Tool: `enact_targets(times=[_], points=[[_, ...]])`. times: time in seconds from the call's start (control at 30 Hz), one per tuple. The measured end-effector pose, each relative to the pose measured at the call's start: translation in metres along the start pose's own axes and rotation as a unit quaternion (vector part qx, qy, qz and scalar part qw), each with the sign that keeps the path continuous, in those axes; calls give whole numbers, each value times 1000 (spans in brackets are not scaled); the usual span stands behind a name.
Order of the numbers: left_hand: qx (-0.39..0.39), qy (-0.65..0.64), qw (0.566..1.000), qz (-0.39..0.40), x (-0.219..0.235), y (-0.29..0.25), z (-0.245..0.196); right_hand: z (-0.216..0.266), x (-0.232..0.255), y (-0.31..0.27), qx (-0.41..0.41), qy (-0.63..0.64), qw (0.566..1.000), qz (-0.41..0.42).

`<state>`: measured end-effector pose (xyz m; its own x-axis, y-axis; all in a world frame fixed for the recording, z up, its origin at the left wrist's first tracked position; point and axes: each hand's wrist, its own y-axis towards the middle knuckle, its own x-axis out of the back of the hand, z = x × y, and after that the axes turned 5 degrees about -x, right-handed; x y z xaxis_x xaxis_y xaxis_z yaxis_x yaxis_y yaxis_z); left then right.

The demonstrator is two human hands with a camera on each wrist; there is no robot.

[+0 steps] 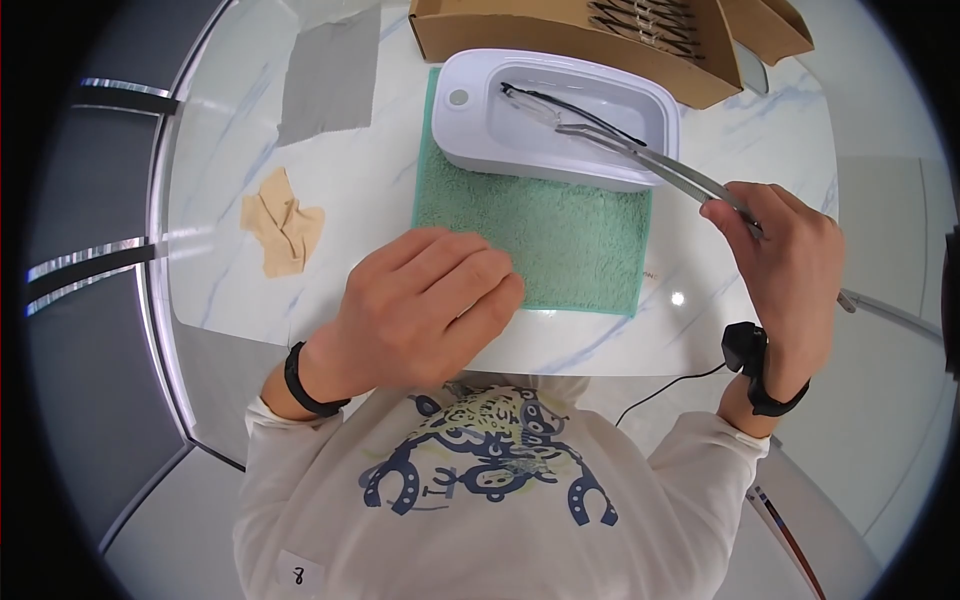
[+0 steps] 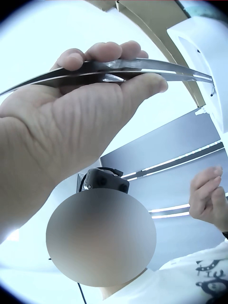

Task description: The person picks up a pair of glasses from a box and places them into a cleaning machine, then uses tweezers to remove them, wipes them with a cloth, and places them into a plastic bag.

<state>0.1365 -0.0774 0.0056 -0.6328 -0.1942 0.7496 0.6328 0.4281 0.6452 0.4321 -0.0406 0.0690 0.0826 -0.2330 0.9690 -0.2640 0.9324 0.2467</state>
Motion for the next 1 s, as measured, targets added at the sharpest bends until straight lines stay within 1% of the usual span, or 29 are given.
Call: enact_targets(times=[0.23,0.33,0.43,0.5,0.53,0.6,0.73,0.83,0.93,1.0], points=[[6,2,1000,7,0,0,-1,1,1,-3,-17,11,1000,15],[9,0,1000,10,-1,1,0,-2,-1,-2,-7,35,999,9],[10,-2,1000,13,-2,2,-1,-4,-4,-3,-27,36,999,17],[12,-4,1000,20,-3,3,-3,-9,-10,-4,-39,25,999,-18],[12,-3,1000,20,-3,3,-3,-8,-9,-5,-39,26,999,-18],[13,-1,1000,23,-4,3,-3,-4,-4,-5,-48,53,997,19],[18,-1,999,29,-4,3,-3,-5,-6,-5,-47,52,997,11],[6,13,999,40,-3,3,-3,-6,-7,-4,-34,55,998,11],[22,1,999,38,-4,3,-3,-5,-8,-4,-42,62,997,8],[22,2,999,40,-4,2,-3,-6,-7,-3,-50,37,998,13]])
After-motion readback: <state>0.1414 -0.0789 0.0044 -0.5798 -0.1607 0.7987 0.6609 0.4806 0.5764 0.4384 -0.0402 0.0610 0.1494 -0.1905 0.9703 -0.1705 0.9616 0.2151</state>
